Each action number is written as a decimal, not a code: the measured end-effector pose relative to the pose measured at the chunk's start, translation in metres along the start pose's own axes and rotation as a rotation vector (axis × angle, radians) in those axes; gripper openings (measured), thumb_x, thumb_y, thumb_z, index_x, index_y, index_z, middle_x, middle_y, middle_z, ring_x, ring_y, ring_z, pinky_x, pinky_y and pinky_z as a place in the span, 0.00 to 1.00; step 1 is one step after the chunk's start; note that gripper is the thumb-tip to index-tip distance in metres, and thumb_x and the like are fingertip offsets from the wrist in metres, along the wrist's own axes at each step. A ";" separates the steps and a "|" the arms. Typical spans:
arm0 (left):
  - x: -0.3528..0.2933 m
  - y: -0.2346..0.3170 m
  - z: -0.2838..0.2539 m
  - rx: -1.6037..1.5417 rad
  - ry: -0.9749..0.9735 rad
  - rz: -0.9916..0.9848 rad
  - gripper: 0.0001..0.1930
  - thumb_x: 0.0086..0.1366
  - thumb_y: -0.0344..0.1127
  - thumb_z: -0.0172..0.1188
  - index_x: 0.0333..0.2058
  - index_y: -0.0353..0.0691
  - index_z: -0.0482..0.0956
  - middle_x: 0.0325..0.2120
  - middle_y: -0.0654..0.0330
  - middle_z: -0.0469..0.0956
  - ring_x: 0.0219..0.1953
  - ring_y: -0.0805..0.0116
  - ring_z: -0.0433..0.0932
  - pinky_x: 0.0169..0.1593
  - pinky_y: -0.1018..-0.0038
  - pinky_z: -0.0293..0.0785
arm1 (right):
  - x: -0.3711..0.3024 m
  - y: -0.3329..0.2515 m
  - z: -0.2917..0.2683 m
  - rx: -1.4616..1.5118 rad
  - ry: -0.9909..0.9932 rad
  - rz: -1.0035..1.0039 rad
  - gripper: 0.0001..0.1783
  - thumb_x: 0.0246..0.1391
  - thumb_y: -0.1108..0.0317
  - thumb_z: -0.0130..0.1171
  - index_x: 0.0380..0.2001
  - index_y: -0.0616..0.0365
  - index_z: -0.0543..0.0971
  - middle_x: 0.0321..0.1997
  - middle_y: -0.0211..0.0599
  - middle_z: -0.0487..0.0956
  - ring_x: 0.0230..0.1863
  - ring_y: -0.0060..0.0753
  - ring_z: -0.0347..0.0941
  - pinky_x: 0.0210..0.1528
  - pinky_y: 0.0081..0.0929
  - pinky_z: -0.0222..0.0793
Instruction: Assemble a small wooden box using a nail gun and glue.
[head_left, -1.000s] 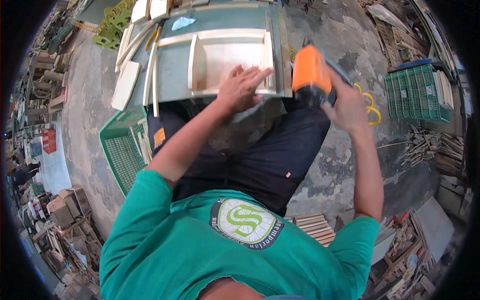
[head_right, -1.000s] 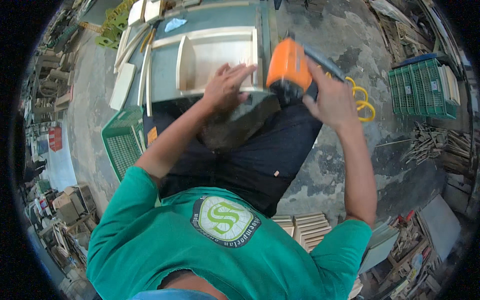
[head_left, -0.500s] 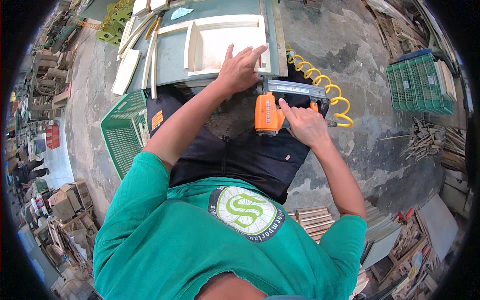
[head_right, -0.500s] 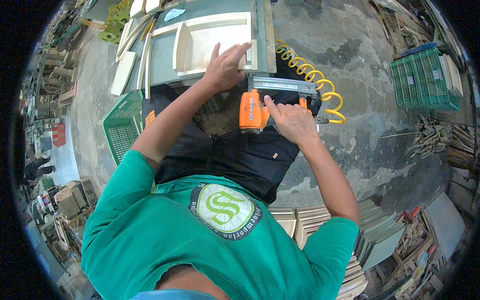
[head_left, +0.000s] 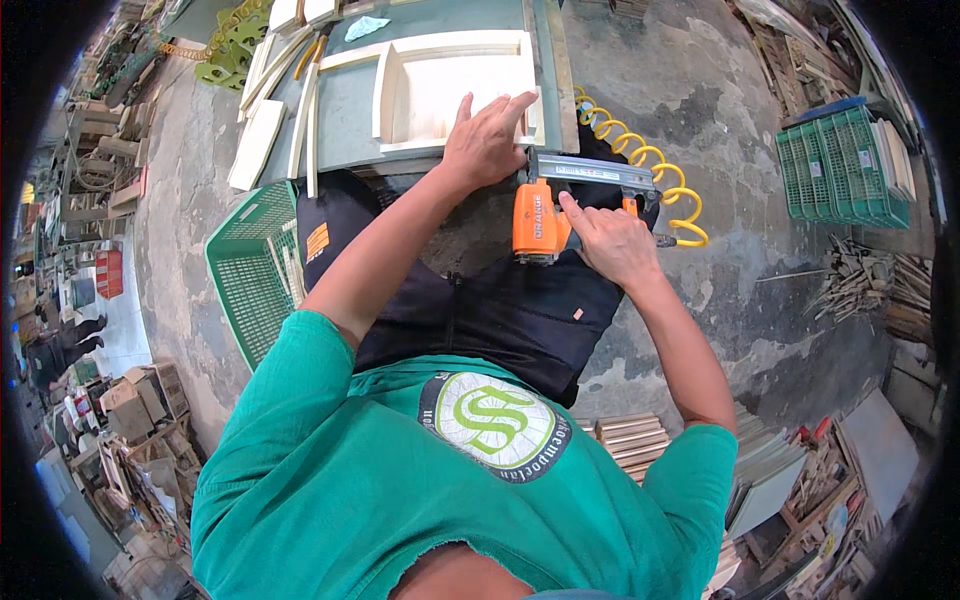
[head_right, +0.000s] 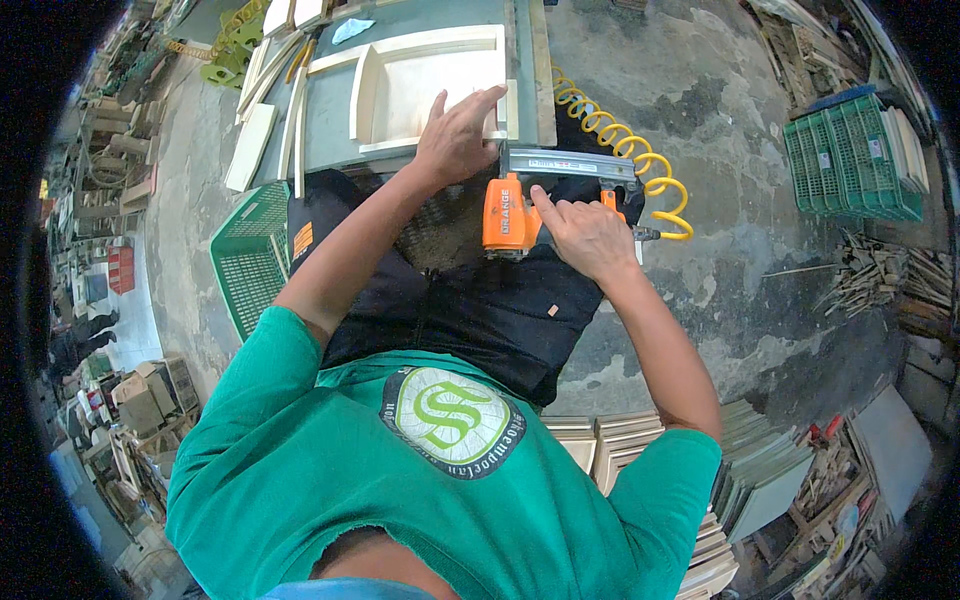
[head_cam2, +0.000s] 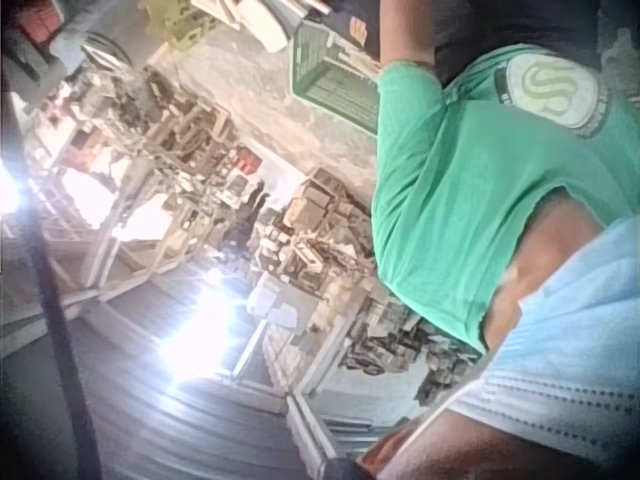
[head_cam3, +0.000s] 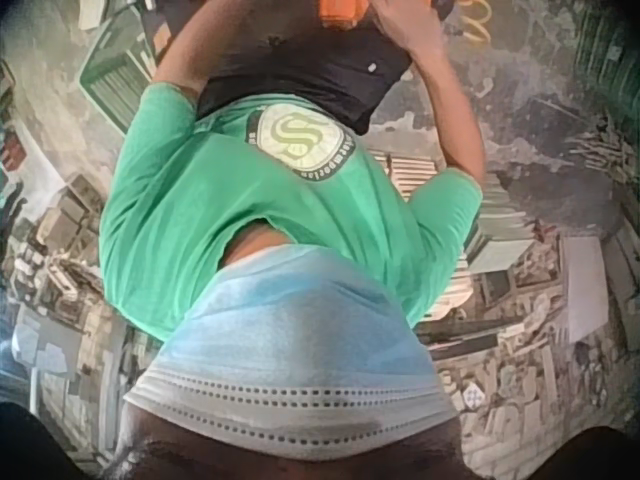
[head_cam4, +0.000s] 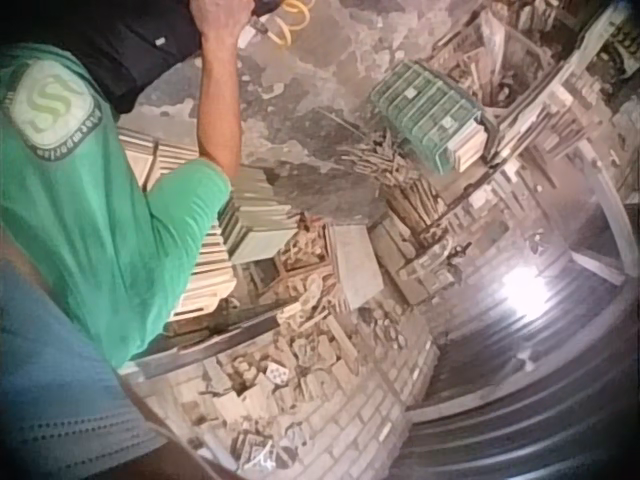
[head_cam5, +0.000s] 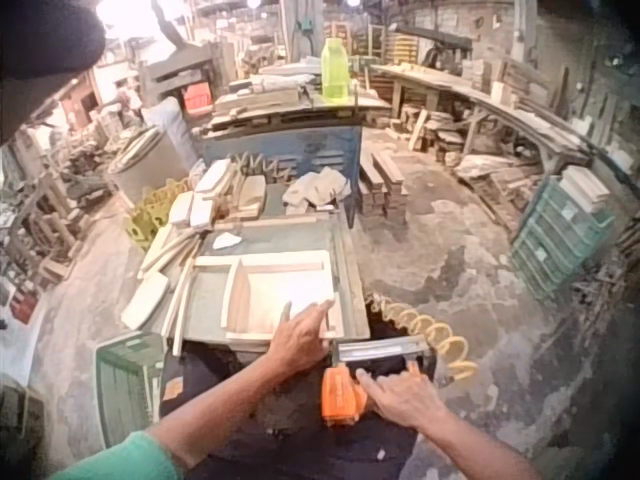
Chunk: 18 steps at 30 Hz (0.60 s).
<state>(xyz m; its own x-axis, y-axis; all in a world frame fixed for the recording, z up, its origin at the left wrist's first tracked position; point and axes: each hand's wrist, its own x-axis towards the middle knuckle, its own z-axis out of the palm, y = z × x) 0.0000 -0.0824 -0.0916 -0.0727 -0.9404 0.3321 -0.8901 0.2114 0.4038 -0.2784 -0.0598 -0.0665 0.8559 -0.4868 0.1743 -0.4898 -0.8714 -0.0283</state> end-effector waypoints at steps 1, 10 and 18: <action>0.000 0.000 0.000 -0.005 0.002 -0.002 0.41 0.53 0.31 0.66 0.68 0.51 0.64 0.54 0.54 0.79 0.61 0.52 0.77 0.72 0.34 0.56 | 0.001 0.001 0.000 -0.003 0.009 -0.010 0.25 0.60 0.68 0.59 0.61 0.53 0.79 0.23 0.29 0.75 0.22 0.33 0.77 0.29 0.33 0.76; 0.001 0.002 -0.001 -0.003 0.008 -0.001 0.41 0.53 0.31 0.66 0.68 0.50 0.65 0.51 0.55 0.79 0.58 0.53 0.79 0.71 0.34 0.57 | 0.001 0.002 -0.002 -0.019 0.035 -0.024 0.23 0.62 0.66 0.60 0.60 0.52 0.80 0.23 0.28 0.74 0.21 0.32 0.76 0.28 0.32 0.75; 0.001 0.002 -0.002 0.014 -0.006 -0.014 0.42 0.53 0.31 0.67 0.68 0.50 0.64 0.52 0.56 0.79 0.59 0.52 0.79 0.71 0.34 0.57 | 0.003 0.001 -0.002 -0.018 0.034 -0.022 0.22 0.62 0.66 0.60 0.60 0.51 0.80 0.22 0.28 0.74 0.21 0.32 0.76 0.28 0.32 0.75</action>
<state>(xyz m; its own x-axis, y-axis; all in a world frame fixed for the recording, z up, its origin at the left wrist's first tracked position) -0.0005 -0.0821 -0.0887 -0.0628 -0.9448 0.3216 -0.8973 0.1945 0.3963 -0.2767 -0.0622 -0.0643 0.8608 -0.4647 0.2077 -0.4739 -0.8806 -0.0066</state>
